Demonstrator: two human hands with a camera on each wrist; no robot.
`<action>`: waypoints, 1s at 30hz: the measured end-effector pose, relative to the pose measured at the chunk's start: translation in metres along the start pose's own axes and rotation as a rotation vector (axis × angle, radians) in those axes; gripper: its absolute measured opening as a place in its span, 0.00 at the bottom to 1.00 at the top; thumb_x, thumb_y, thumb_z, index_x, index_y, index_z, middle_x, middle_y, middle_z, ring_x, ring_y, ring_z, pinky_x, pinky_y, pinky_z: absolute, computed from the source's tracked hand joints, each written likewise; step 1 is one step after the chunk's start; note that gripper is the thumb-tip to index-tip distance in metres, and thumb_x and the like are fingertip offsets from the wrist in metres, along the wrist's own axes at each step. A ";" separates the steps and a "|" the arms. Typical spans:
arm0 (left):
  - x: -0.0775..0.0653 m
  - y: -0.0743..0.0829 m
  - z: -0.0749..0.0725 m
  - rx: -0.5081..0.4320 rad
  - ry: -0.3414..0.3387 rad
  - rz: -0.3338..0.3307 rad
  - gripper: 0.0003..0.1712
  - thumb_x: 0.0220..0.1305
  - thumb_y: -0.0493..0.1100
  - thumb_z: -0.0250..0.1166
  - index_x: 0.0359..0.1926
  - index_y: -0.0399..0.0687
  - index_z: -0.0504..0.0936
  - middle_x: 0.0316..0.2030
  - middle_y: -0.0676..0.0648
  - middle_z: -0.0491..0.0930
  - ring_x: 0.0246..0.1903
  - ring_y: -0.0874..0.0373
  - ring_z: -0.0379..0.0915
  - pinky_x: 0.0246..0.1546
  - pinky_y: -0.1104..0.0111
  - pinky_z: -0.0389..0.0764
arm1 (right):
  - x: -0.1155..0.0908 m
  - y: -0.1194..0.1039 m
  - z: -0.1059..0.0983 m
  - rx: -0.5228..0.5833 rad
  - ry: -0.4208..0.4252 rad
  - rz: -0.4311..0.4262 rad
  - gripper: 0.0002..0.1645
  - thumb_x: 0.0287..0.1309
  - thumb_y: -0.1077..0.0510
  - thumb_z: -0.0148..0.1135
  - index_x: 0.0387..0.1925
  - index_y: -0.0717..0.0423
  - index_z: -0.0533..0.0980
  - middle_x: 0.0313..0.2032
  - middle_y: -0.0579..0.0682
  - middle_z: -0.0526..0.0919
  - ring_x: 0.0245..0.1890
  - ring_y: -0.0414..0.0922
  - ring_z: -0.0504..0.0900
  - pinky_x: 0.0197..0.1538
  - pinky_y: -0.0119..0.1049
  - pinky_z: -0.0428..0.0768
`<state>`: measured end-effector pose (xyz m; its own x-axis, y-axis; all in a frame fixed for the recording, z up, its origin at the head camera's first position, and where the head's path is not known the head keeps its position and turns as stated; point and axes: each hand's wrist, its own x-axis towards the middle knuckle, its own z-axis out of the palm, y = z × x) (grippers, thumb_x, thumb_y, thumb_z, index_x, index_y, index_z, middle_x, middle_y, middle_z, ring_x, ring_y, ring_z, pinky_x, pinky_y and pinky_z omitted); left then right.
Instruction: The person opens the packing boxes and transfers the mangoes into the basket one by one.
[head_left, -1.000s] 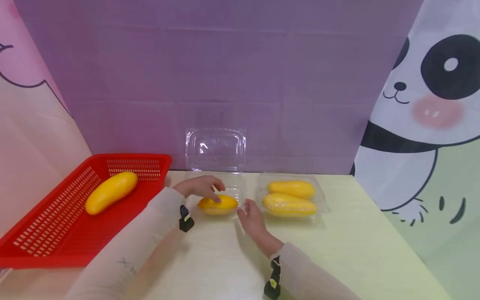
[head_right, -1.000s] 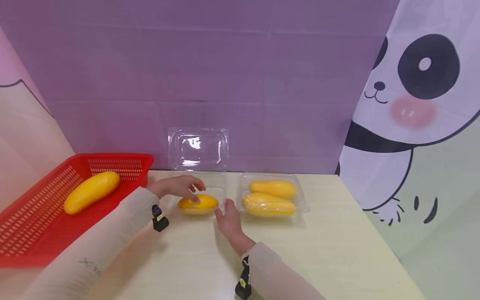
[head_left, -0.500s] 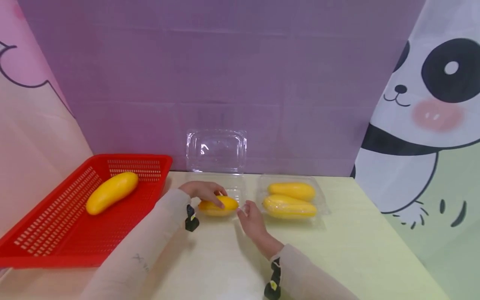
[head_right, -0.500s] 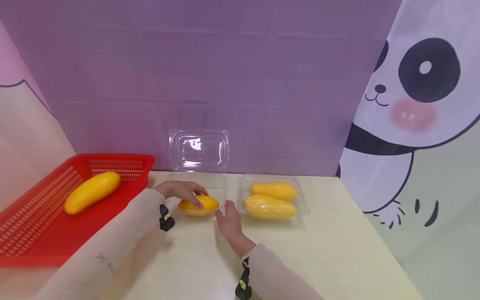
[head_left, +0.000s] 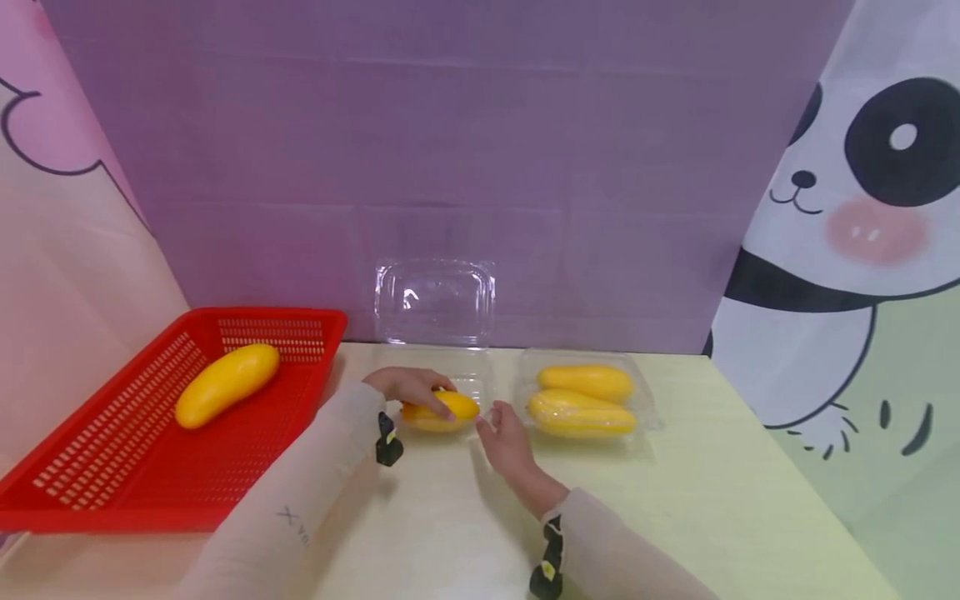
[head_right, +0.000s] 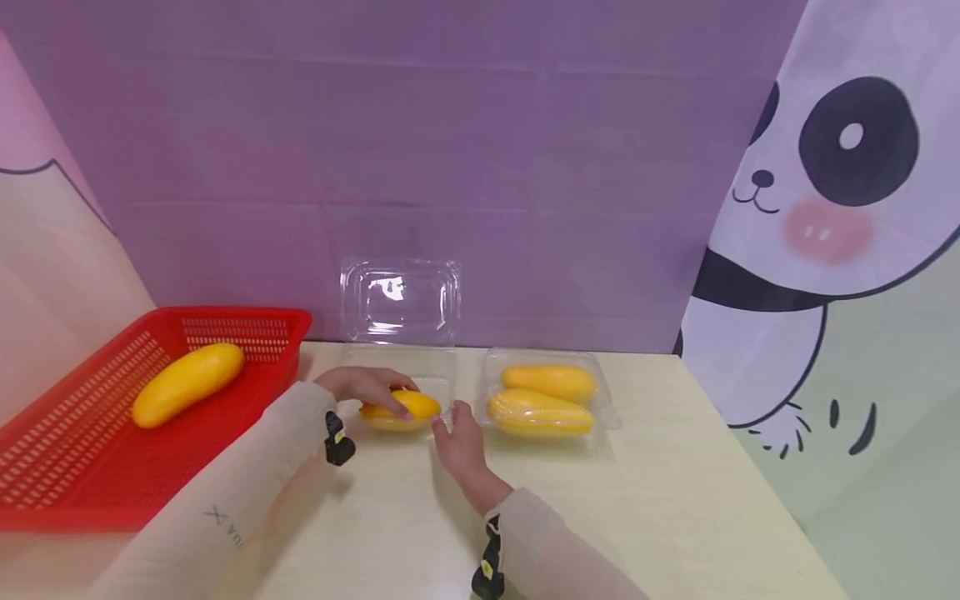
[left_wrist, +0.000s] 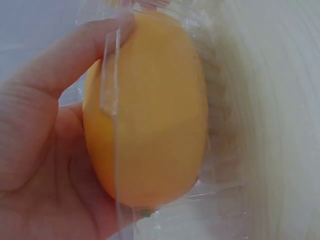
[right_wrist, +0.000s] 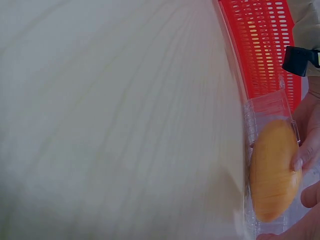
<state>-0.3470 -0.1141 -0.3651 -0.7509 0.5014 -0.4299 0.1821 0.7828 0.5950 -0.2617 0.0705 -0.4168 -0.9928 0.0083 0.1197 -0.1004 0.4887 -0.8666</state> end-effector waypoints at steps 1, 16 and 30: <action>0.001 0.000 0.000 -0.002 0.001 0.001 0.33 0.54 0.55 0.67 0.60 0.52 0.71 0.53 0.49 0.72 0.44 0.54 0.67 0.45 0.65 0.73 | 0.000 0.000 0.000 -0.002 -0.001 -0.001 0.28 0.62 0.59 0.56 0.58 0.72 0.64 0.51 0.67 0.75 0.52 0.60 0.74 0.58 0.53 0.72; 0.008 -0.004 0.001 -0.020 0.028 0.088 0.30 0.53 0.50 0.69 0.57 0.48 0.74 0.48 0.49 0.74 0.45 0.54 0.66 0.52 0.59 0.68 | -0.001 -0.001 -0.001 0.016 -0.001 0.006 0.29 0.62 0.59 0.56 0.59 0.73 0.63 0.52 0.68 0.75 0.53 0.61 0.74 0.58 0.53 0.72; 0.002 0.001 -0.002 -0.048 0.089 0.068 0.34 0.51 0.50 0.70 0.59 0.50 0.71 0.54 0.47 0.72 0.49 0.52 0.66 0.60 0.53 0.66 | 0.000 -0.002 -0.001 0.021 0.002 0.003 0.27 0.62 0.60 0.56 0.57 0.73 0.64 0.50 0.68 0.76 0.53 0.62 0.74 0.58 0.53 0.71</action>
<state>-0.3499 -0.1134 -0.3641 -0.7917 0.5165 -0.3262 0.2058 0.7283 0.6536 -0.2614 0.0703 -0.4152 -0.9929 0.0112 0.1183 -0.0991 0.4703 -0.8769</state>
